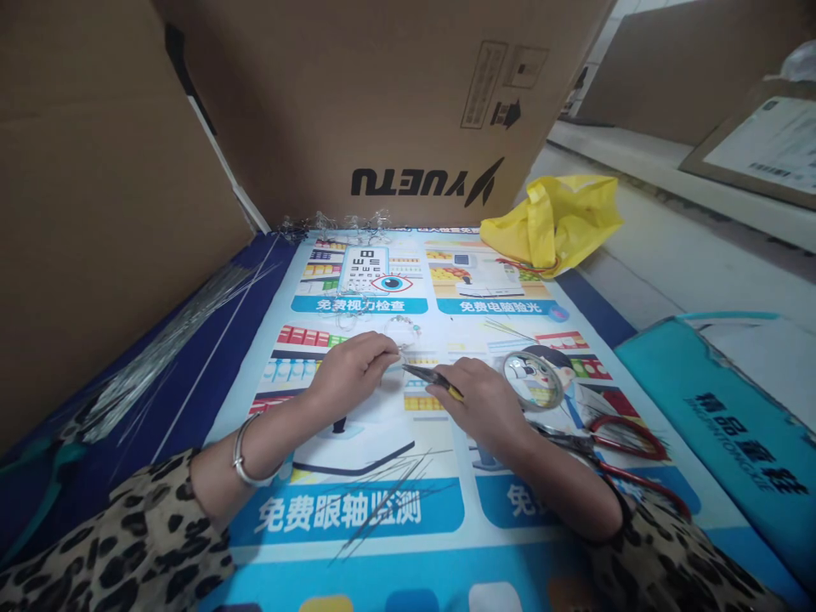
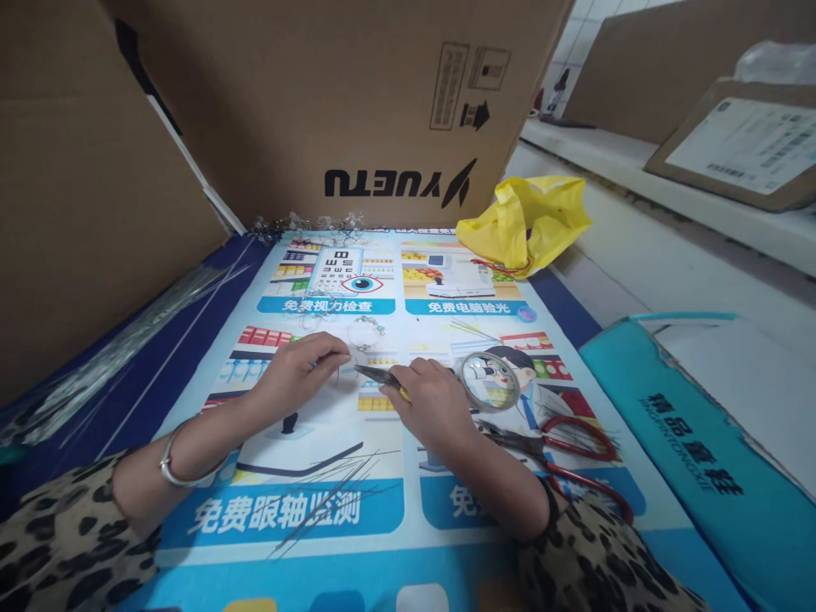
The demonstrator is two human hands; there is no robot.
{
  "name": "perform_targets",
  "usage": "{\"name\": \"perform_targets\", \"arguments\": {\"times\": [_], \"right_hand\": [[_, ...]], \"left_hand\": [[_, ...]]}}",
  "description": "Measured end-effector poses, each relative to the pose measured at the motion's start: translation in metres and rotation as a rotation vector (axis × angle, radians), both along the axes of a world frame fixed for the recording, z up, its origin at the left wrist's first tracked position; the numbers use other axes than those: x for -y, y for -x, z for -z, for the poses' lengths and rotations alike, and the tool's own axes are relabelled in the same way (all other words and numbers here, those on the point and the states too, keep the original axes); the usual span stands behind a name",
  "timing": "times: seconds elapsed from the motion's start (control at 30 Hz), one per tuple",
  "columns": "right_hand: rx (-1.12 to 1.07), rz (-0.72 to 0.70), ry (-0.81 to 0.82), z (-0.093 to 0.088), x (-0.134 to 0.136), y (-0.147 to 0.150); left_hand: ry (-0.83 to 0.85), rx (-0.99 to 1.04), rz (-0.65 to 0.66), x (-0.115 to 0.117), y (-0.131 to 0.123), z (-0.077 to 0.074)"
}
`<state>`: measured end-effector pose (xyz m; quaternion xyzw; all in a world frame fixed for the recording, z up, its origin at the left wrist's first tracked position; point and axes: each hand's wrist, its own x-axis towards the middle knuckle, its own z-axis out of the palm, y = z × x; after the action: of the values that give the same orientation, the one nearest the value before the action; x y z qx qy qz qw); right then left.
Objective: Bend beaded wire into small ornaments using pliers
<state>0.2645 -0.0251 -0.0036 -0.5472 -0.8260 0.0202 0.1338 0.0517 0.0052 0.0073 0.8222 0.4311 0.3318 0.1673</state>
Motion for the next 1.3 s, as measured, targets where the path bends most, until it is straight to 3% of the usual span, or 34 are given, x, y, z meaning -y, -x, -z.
{"name": "perform_targets", "arguments": {"times": [0.13, 0.37, 0.67, 0.97, 1.3], "right_hand": [[-0.060, 0.020, -0.031, 0.003, -0.002, -0.002], [-0.033, 0.016, 0.026, 0.002, -0.001, 0.000], [-0.131, 0.077, 0.132, 0.000, -0.003, -0.002], [-0.116, 0.016, 0.109, -0.001, -0.003, 0.001], [-0.150, -0.004, 0.127, -0.004, -0.001, 0.001]], "left_hand": [[0.018, -0.004, -0.039, -0.001, 0.002, 0.000], [0.055, 0.001, 0.027, 0.001, 0.000, 0.002], [0.404, 0.170, 0.034, 0.003, -0.004, -0.004], [0.649, 0.320, 0.069, 0.006, -0.006, -0.004], [0.610, 0.416, 0.089, 0.009, -0.011, 0.000]]}}
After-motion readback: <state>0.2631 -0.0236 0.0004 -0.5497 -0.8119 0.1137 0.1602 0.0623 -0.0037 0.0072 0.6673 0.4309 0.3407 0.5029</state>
